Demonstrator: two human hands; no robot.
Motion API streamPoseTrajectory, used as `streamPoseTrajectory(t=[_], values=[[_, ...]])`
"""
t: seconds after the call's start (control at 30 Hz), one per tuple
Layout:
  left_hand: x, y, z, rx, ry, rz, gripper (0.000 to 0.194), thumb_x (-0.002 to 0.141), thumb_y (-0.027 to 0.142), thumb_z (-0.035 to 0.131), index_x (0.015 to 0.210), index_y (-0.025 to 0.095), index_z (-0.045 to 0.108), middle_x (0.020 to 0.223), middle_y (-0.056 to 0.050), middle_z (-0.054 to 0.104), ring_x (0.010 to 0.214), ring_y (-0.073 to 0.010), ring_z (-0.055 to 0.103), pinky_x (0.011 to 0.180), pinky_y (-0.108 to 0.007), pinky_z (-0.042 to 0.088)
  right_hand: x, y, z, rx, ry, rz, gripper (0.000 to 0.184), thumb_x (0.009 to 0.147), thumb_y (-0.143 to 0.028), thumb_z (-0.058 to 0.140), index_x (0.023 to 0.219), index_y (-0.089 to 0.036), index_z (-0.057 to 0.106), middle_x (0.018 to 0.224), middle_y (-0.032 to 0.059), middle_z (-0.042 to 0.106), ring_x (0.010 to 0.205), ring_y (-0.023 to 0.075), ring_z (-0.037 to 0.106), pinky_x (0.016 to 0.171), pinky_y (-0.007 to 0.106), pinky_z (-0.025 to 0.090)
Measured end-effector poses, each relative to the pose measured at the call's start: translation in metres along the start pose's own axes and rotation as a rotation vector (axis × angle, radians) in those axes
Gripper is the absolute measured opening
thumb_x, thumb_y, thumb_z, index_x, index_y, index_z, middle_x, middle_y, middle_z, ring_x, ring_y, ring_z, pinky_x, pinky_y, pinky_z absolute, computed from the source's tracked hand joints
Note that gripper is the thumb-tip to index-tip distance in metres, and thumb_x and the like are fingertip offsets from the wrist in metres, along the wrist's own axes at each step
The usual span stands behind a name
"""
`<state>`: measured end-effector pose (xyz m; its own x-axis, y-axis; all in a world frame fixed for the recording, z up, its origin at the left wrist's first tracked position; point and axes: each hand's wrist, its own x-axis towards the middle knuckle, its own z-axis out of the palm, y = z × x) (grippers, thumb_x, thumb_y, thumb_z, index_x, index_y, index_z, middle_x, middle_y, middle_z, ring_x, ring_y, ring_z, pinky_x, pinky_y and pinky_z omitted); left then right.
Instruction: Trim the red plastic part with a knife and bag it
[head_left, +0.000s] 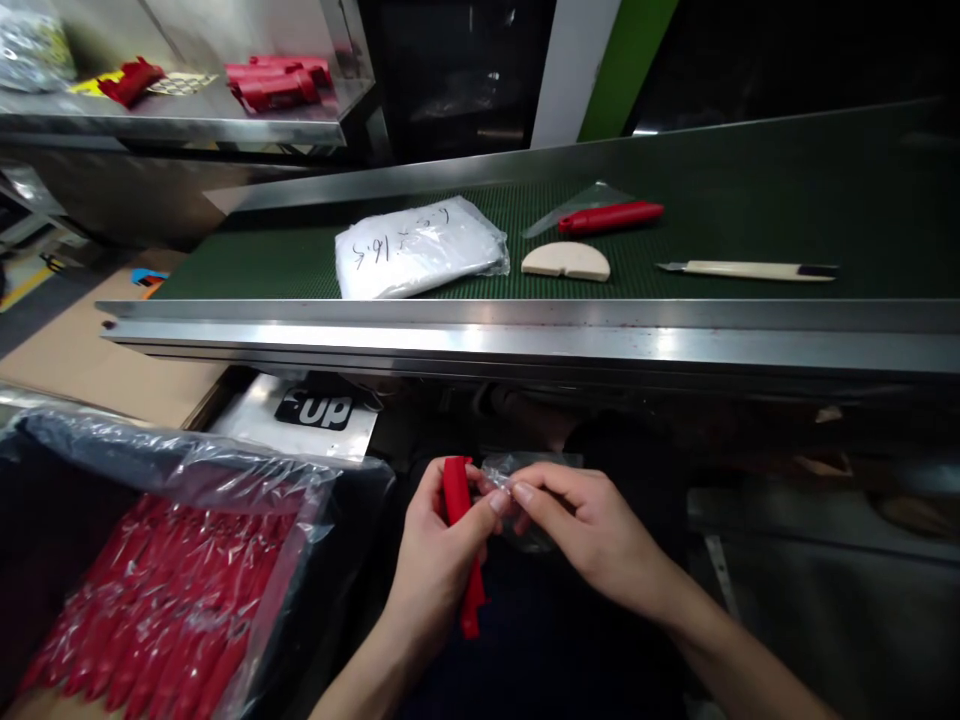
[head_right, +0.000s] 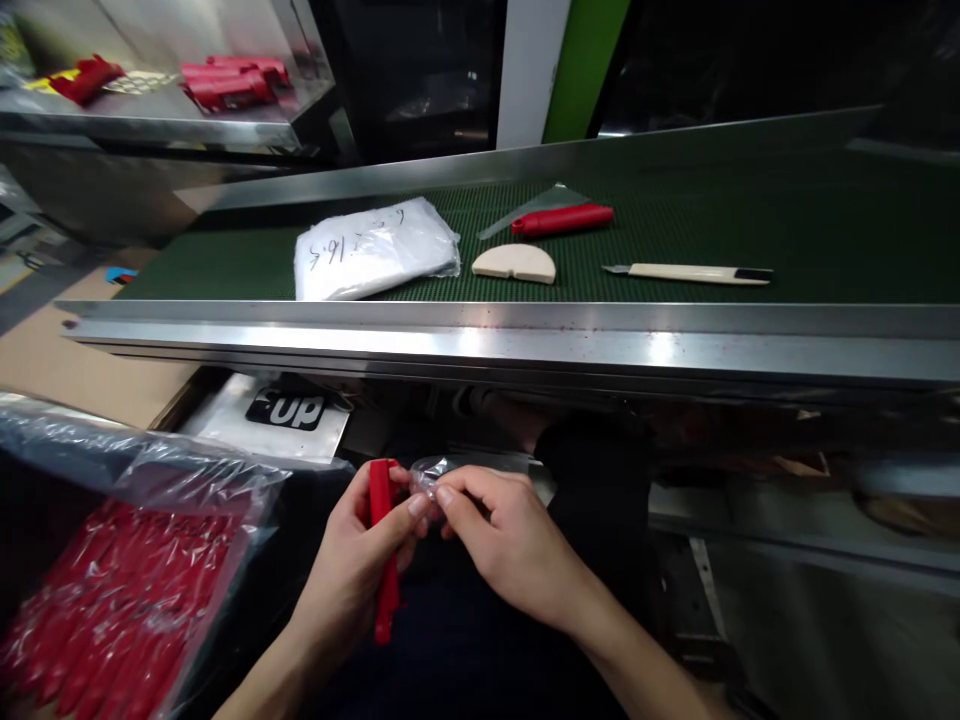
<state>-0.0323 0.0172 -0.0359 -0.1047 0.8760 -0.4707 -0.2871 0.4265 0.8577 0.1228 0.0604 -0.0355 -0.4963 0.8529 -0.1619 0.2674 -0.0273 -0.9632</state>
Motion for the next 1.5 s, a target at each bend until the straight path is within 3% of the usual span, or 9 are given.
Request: streamPoseTrajectory(t=[0.27,0.6,0.77,0.9,0.97,1.07,1.27,1.4,1.5], values=[[0.004,-0.012,-0.008,0.151,0.024,0.079,0.037,0.078,0.042,0.075,0.093,0.019,0.051,0.076,0.002,0.058,0.047,-0.0071,0.042,0.042,-0.018,0.032,-0.004,0.011,0.006,-0.112,0.156,-0.025,0.021,0.091,-0.03,0.062,0.073,-0.021,0.067,0.07,-0.005,0.064,0.063,0.0085,0.055,0.061,0.02,0.039],[0.015,-0.014,-0.006,0.412,0.073,0.32,0.014,0.084,0.029,0.065,0.09,0.022,0.054,0.072,0.004,0.054,0.062,-0.0132,0.047,0.058,-0.023,0.038,-0.008,0.021,0.024,-0.176,0.469,-0.238,0.015,0.095,-0.02,0.052,0.083,-0.02,0.061,0.078,-0.0019,0.059,0.069,0.0083,0.056,0.066,0.017,0.044],[0.015,-0.008,-0.004,0.275,0.025,0.249,0.03,0.083,0.041,0.067,0.1,0.022,0.051,0.087,0.0,0.063,0.075,-0.0166,0.058,0.071,-0.026,0.049,-0.007,0.024,0.03,-0.192,0.428,-0.282,0.014,0.091,-0.017,0.05,0.085,-0.02,0.061,0.084,-0.001,0.063,0.073,0.0083,0.059,0.067,0.015,0.047],[0.007,-0.001,0.001,0.152,-0.047,0.133,0.041,0.074,0.04,0.078,0.1,0.021,0.055,0.079,0.003,0.061,0.07,-0.0145,0.054,0.066,-0.022,0.046,-0.01,0.025,0.03,-0.188,0.381,-0.214,0.011,0.086,-0.017,0.052,0.077,-0.02,0.057,0.073,-0.0029,0.061,0.063,0.0083,0.058,0.059,0.015,0.047],[0.007,-0.002,0.001,0.144,-0.04,0.102,0.038,0.074,0.041,0.077,0.099,0.021,0.056,0.075,0.004,0.059,0.064,-0.0128,0.05,0.06,-0.021,0.042,-0.013,0.026,0.027,-0.192,0.396,-0.17,0.013,0.089,-0.02,0.053,0.076,-0.02,0.054,0.066,-0.004,0.058,0.057,0.0081,0.056,0.053,0.014,0.046],[0.011,-0.006,0.0,0.255,0.001,0.191,0.028,0.078,0.037,0.07,0.096,0.021,0.056,0.076,0.004,0.058,0.066,-0.0142,0.05,0.061,-0.022,0.042,-0.016,0.03,0.025,-0.224,0.453,-0.143,0.016,0.094,-0.024,0.051,0.078,-0.02,0.052,0.064,-0.004,0.055,0.054,0.0086,0.055,0.051,0.015,0.045],[0.028,-0.02,-0.004,0.405,0.142,0.221,0.03,0.083,0.042,0.062,0.104,0.023,0.052,0.079,0.003,0.059,0.071,-0.0176,0.057,0.067,-0.026,0.048,-0.015,0.032,0.029,-0.37,0.497,-0.248,0.01,0.091,-0.018,0.044,0.087,-0.021,0.053,0.087,0.0015,0.057,0.075,0.0131,0.059,0.07,0.024,0.049],[0.025,-0.035,-0.008,0.696,0.092,0.46,0.03,0.089,0.028,0.048,0.119,0.025,0.052,0.096,-0.002,0.064,0.084,-0.0203,0.064,0.075,-0.031,0.052,-0.016,0.016,0.013,-0.569,0.381,-0.442,0.029,0.089,-0.025,0.058,0.117,-0.023,0.053,0.108,0.0055,0.06,0.095,0.018,0.062,0.08,0.026,0.053],[0.017,-0.04,-0.01,0.943,0.032,0.743,0.048,0.087,0.014,0.04,0.134,0.027,0.042,0.102,-0.005,0.063,0.086,-0.0213,0.065,0.071,-0.031,0.053,-0.02,-0.001,-0.004,-0.53,0.21,-0.372,0.016,0.093,-0.024,0.056,0.108,-0.023,0.057,0.094,0.0009,0.062,0.083,0.0147,0.062,0.073,0.024,0.052]])
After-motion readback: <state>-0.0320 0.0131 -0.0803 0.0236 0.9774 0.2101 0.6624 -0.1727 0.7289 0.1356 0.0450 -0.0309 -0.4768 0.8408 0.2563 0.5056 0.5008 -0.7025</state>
